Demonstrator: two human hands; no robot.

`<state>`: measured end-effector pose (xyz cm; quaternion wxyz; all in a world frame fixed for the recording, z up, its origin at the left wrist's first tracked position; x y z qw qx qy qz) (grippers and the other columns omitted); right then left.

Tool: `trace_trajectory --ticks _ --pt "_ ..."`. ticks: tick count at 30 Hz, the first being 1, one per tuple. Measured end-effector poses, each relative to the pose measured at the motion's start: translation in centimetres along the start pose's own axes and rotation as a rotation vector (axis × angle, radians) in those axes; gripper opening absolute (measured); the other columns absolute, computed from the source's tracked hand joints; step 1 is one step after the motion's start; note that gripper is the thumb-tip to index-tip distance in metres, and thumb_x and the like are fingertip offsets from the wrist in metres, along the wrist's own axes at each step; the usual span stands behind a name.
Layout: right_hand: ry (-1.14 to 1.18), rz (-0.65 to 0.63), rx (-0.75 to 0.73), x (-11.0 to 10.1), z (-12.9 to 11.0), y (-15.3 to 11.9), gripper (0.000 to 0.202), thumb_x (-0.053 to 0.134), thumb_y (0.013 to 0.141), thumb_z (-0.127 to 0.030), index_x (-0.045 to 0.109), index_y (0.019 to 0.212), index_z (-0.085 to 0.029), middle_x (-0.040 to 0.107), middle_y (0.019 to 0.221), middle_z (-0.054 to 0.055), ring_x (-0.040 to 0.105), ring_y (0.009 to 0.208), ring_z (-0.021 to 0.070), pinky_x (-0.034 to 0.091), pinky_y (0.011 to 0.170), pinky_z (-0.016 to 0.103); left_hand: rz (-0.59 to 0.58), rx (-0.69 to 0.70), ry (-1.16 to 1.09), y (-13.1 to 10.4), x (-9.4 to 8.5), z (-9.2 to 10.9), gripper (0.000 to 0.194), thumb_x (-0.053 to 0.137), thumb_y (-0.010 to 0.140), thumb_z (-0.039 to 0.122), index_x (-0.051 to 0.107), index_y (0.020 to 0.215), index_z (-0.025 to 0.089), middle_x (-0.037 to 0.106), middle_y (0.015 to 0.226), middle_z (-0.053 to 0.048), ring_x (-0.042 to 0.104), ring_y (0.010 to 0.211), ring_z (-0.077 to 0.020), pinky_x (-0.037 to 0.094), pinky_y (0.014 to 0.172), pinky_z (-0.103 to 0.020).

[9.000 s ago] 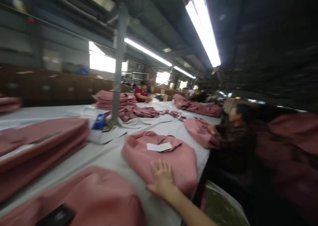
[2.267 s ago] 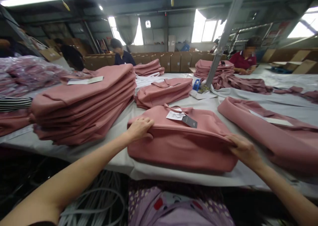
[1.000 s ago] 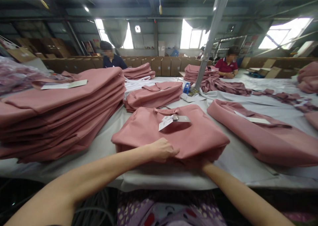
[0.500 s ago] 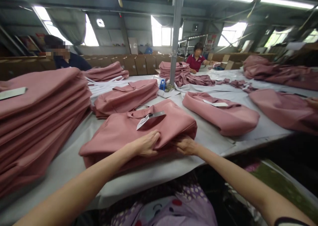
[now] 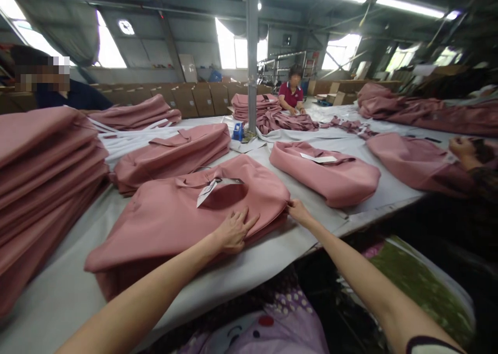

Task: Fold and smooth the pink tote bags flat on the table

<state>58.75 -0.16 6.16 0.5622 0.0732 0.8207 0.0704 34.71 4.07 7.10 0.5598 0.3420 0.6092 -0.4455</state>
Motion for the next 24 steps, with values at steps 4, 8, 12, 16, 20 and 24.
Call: trace_trajectory --ticks 4,8,12,16,20,24 --pt "-0.116 0.076 0.059 -3.9 -1.3 -0.7 0.021 0.058 0.085 -0.029 0.066 0.080 -0.010 0.064 0.065 0.007 0.063 0.071 0.0235 0.049 0.066 0.031 -0.005 -0.018 -0.038 0.3 0.7 -0.3 0.101 0.062 0.065 0.028 0.007 0.150 0.026 0.017 0.152 -0.025 0.011 0.141 -0.0433 0.010 0.108 -0.066" --pt "-0.246 0.061 -0.211 -6.9 -4.7 -1.0 0.046 0.066 0.078 -0.018 0.056 0.124 -0.018 0.053 0.131 0.018 0.046 0.124 0.0343 0.034 0.104 0.051 -0.099 -0.046 -0.155 0.4 0.6 -0.5 0.104 0.061 0.066 0.024 -0.001 0.150 0.030 0.003 0.155 -0.024 0.000 0.141 -0.0455 0.015 0.106 -0.069" --pt "-0.345 -0.143 -0.770 -5.3 -5.7 0.6 0.043 0.049 0.089 -0.008 0.053 0.130 -0.024 0.036 0.149 0.010 0.026 0.140 0.0284 0.019 0.114 0.053 -0.165 -0.052 -0.252 0.1 0.4 -0.6 0.103 0.059 0.070 0.023 -0.006 0.149 0.033 -0.004 0.156 -0.022 -0.003 0.141 -0.0454 0.016 0.104 -0.071" --pt "-0.245 -0.214 -0.683 -1.5 -2.4 0.4 0.039 0.043 0.094 -0.013 0.054 0.131 -0.018 0.036 0.148 0.012 0.025 0.140 0.0237 0.028 0.114 0.045 -0.153 -0.059 -0.313 -0.4 1.7 -0.7 0.083 0.054 0.083 0.038 0.004 0.149 0.038 -0.007 0.157 -0.018 -0.004 0.140 -0.0462 0.013 0.106 -0.069" --pt "-0.257 -0.236 -0.587 0.9 -0.4 -2.0 0.049 0.049 0.092 -0.024 0.044 0.138 -0.009 0.031 0.149 0.020 0.028 0.139 0.0295 0.030 0.111 0.053 -0.114 -0.079 -0.327 -0.5 3.3 -0.5 0.066 0.043 0.088 0.060 0.016 0.146 0.045 0.003 0.158 -0.014 0.001 0.140 -0.0475 0.012 0.105 -0.070" --pt "-0.248 -0.246 -0.594 -1.6 -3.6 -0.8 0.039 0.047 0.094 -0.034 0.056 0.128 -0.016 0.044 0.143 0.015 0.039 0.133 0.0285 0.032 0.110 0.053 -0.089 -0.099 -0.329 -0.5 3.5 -0.6 0.067 0.044 0.087 0.063 0.021 0.146 0.042 0.002 0.158 -0.014 0.001 0.140 -0.0475 0.011 0.105 -0.070"
Point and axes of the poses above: each hand's wrist, its own y-axis towards the middle knuckle, its own x-axis out of the palm, z = x × y, the point moved 4 cm from there along y, towards the middle knuckle
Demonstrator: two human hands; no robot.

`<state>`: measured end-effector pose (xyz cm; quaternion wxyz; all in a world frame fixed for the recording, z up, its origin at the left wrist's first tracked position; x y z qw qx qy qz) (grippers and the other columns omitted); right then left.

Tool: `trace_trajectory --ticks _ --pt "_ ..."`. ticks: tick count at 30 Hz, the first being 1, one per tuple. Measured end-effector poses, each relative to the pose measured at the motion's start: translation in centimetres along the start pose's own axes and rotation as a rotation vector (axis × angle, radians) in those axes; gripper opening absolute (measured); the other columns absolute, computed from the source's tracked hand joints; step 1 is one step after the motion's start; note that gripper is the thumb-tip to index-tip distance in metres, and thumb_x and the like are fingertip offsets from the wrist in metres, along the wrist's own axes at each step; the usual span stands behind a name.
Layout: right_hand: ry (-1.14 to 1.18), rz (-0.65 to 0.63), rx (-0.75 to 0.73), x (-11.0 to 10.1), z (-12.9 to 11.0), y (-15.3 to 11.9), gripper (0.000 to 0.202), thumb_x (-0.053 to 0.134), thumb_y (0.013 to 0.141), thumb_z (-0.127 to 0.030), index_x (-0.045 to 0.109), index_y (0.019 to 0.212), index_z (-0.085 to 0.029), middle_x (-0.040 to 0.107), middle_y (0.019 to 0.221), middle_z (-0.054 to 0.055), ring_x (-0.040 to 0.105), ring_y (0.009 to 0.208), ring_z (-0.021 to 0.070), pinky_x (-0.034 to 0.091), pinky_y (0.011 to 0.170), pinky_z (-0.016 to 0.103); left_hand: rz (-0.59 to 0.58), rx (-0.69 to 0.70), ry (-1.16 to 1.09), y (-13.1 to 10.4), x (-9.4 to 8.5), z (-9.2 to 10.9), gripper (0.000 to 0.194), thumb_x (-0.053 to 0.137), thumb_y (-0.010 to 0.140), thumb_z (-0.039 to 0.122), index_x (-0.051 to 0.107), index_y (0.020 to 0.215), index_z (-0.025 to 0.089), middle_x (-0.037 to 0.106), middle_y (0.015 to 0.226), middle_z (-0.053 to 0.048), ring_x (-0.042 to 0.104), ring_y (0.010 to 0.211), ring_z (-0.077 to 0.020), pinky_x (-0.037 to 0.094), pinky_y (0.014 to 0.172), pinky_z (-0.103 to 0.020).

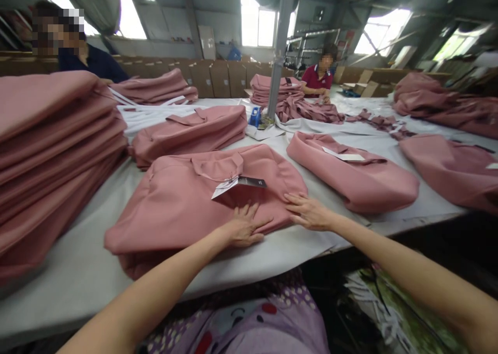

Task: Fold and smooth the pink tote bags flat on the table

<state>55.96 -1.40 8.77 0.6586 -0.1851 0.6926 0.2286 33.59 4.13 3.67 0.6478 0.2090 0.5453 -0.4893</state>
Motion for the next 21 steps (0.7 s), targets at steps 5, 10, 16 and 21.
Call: trace_trajectory --ticks 5,10,16,21 --pt "0.153 0.429 0.010 -8.9 -3.3 6.0 0.042 0.032 0.100 -0.037 0.053 0.131 -0.018 0.052 0.136 0.009 0.039 0.133 0.0250 0.031 0.113 0.050 0.031 0.052 -0.083 -0.6 -0.6 0.4 0.064 0.043 0.088 0.064 0.028 0.145 0.040 -0.002 0.159 -0.012 0.001 0.140 -0.0482 0.009 0.104 -0.073" --pt "0.314 0.506 0.103 -1.8 -3.4 9.1 0.052 0.021 0.099 -0.039 0.034 0.144 -0.017 0.049 0.139 0.011 0.044 0.130 0.0226 0.039 0.108 0.047 0.090 0.089 -0.104 -0.6 -0.4 -0.1 0.063 0.040 0.088 0.064 0.029 0.145 0.039 -0.001 0.158 -0.013 0.001 0.140 -0.0494 0.009 0.102 -0.075" --pt "0.130 0.351 -0.035 9.9 -0.2 9.6 0.051 0.023 0.097 -0.033 0.040 0.140 -0.013 0.050 0.137 0.016 0.047 0.127 0.0252 0.043 0.103 0.050 0.274 0.114 -0.024 -0.7 -0.9 0.2 0.060 0.040 0.087 0.068 0.036 0.141 0.043 0.022 0.149 -0.013 0.018 0.137 -0.0469 0.022 0.099 -0.071" --pt "0.058 0.331 -0.139 10.1 0.4 9.0 0.052 0.024 0.097 -0.029 0.029 0.147 -0.014 0.045 0.142 0.015 0.041 0.132 0.0256 0.041 0.104 0.051 0.424 0.118 0.213 -3.3 -2.2 2.2 0.049 0.040 0.093 0.054 0.055 0.126 0.022 0.050 0.126 -0.016 0.050 0.115 -0.0322 0.041 0.093 -0.054"
Point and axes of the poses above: each hand's wrist, its own y-axis towards the middle knuckle, its own x-axis out of the palm, z = x × y, the point moved 4 cm from there along y, towards the middle knuckle
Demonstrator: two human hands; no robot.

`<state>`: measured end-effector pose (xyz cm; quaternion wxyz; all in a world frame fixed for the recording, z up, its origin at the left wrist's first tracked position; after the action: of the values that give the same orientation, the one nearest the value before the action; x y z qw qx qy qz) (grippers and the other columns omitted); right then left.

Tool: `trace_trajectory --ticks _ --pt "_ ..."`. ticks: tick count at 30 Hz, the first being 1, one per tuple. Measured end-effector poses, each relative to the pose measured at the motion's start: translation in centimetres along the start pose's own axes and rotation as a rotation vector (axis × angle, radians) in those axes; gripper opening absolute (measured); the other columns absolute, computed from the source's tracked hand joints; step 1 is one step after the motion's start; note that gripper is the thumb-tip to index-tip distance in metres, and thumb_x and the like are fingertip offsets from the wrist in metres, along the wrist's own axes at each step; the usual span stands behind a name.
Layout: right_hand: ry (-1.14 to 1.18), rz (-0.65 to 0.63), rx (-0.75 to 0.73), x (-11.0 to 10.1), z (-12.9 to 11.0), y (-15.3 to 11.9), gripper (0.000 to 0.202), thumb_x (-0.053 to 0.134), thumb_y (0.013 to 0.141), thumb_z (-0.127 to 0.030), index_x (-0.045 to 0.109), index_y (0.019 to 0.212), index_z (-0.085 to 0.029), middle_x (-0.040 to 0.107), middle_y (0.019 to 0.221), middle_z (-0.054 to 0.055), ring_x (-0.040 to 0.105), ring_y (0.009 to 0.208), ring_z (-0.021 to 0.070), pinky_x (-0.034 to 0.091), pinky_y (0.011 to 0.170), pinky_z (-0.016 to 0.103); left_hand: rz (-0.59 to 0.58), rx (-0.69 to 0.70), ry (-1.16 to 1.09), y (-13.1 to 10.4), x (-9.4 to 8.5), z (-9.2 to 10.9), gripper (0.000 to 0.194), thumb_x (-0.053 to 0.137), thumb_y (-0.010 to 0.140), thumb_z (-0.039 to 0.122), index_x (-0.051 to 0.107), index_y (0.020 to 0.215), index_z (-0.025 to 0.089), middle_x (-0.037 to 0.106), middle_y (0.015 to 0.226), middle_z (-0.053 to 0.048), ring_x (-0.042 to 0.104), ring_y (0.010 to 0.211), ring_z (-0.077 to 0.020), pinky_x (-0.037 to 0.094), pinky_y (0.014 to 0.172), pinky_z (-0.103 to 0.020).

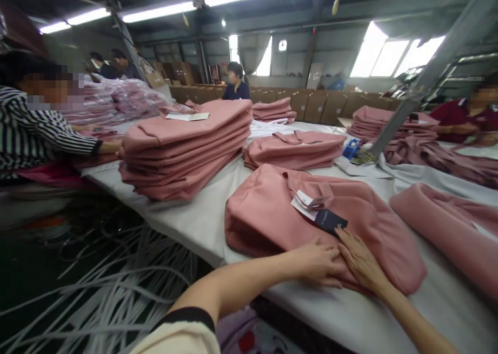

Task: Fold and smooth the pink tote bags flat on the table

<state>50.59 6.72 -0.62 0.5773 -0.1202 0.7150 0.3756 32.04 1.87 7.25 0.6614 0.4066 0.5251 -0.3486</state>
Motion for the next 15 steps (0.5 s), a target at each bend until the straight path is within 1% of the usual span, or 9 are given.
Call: trace_trajectory --ticks 1,2,4,5,7,10,12,13,15 --pt "-0.002 0.008 -0.001 -0.1 -0.1 0.0 0.053 0.023 0.097 -0.029 0.027 0.147 -0.014 0.045 0.142 0.016 0.041 0.132 0.0262 0.042 0.103 0.051 0.049 -0.050 0.056 -0.8 -0.7 0.2 0.049 0.042 0.093 0.053 0.054 0.125 0.019 0.052 0.125 -0.017 0.051 0.113 -0.0312 0.040 0.095 -0.054" --pt "0.001 0.010 0.007 -0.1 -0.1 0.0 0.053 0.022 0.097 -0.030 0.026 0.147 -0.014 0.044 0.142 0.016 0.041 0.132 0.0265 0.041 0.104 0.052 0.093 -0.122 0.109 -1.7 -1.2 0.2 0.051 0.045 0.092 0.053 0.053 0.126 0.016 0.053 0.124 -0.018 0.050 0.114 -0.0321 0.037 0.098 -0.056" --pt "0.014 0.000 0.039 0.0 -0.2 0.0 0.054 0.023 0.097 -0.032 0.024 0.148 -0.015 0.043 0.143 0.015 0.041 0.132 0.0271 0.039 0.105 0.053 0.121 -0.267 0.193 -3.7 -1.3 0.1 0.060 0.051 0.087 0.057 0.050 0.130 0.015 0.055 0.124 -0.019 0.047 0.118 -0.0372 0.031 0.102 -0.060" --pt "0.022 -0.002 0.063 0.0 -0.2 0.0 0.054 0.025 0.097 -0.035 0.024 0.148 -0.016 0.043 0.143 0.015 0.041 0.132 0.0276 0.038 0.106 0.053 0.107 -0.314 0.216 -4.7 -0.9 0.1 0.065 0.053 0.085 0.060 0.048 0.132 0.016 0.054 0.124 -0.020 0.046 0.119 -0.0392 0.030 0.102 -0.061" --pt "0.043 0.023 0.122 -0.4 -0.4 0.1 0.056 0.030 0.096 -0.040 0.025 0.148 -0.017 0.045 0.142 0.014 0.043 0.130 0.0291 0.037 0.107 0.055 0.079 -0.355 0.228 -6.1 0.6 0.2 0.069 0.054 0.083 0.064 0.046 0.134 0.018 0.053 0.128 -0.019 0.046 0.120 -0.0399 0.031 0.102 -0.058" --pt "0.123 0.120 0.223 -2.5 -1.6 1.4 0.059 0.037 0.095 -0.047 0.029 0.146 -0.019 0.048 0.139 0.014 0.047 0.126 0.0307 0.038 0.106 0.055 0.100 -0.391 0.223 -6.9 2.4 0.4 0.078 0.047 0.082 0.071 0.042 0.138 0.018 0.048 0.134 -0.021 0.045 0.123 -0.0402 0.031 0.102 -0.057" --pt "0.197 0.197 0.247 -4.4 -3.8 3.8 0.060 0.043 0.093 -0.049 0.031 0.145 -0.021 0.048 0.138 0.013 0.047 0.125 0.0306 0.040 0.106 0.053 0.109 -0.394 0.214 -6.9 2.7 0.5 0.078 0.044 0.082 0.073 0.043 0.137 0.018 0.048 0.134 -0.022 0.044 0.125 -0.0407 0.030 0.103 -0.057" --pt "0.236 0.222 0.226 -5.3 -5.5 5.6 0.061 0.046 0.092 -0.048 0.031 0.145 -0.022 0.047 0.139 0.013 0.046 0.126 0.0303 0.040 0.106 0.052 0.111 -0.394 0.207 -6.8 2.6 0.5 0.078 0.044 0.082 0.073 0.043 0.137 0.019 0.047 0.135 -0.022 0.043 0.126 -0.0411 0.030 0.104 -0.057" --pt "0.306 0.223 0.095 -6.4 -10.0 9.8 0.063 0.050 0.091 -0.045 0.029 0.145 -0.023 0.045 0.141 0.012 0.044 0.129 0.0295 0.039 0.107 0.051 0.123 -0.403 0.188 -6.6 2.4 0.4 0.078 0.050 0.081 0.071 0.042 0.139 0.019 0.042 0.142 -0.021 0.038 0.129 -0.0417 0.031 0.104 -0.057"
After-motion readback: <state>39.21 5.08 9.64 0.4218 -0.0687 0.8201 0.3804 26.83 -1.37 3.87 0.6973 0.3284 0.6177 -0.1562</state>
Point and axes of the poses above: each hand's wrist, its own y-axis towards the middle knuckle, its own x-axis out of the palm, z = x × y, the point moved 4 cm from there along y, towards the middle knuckle
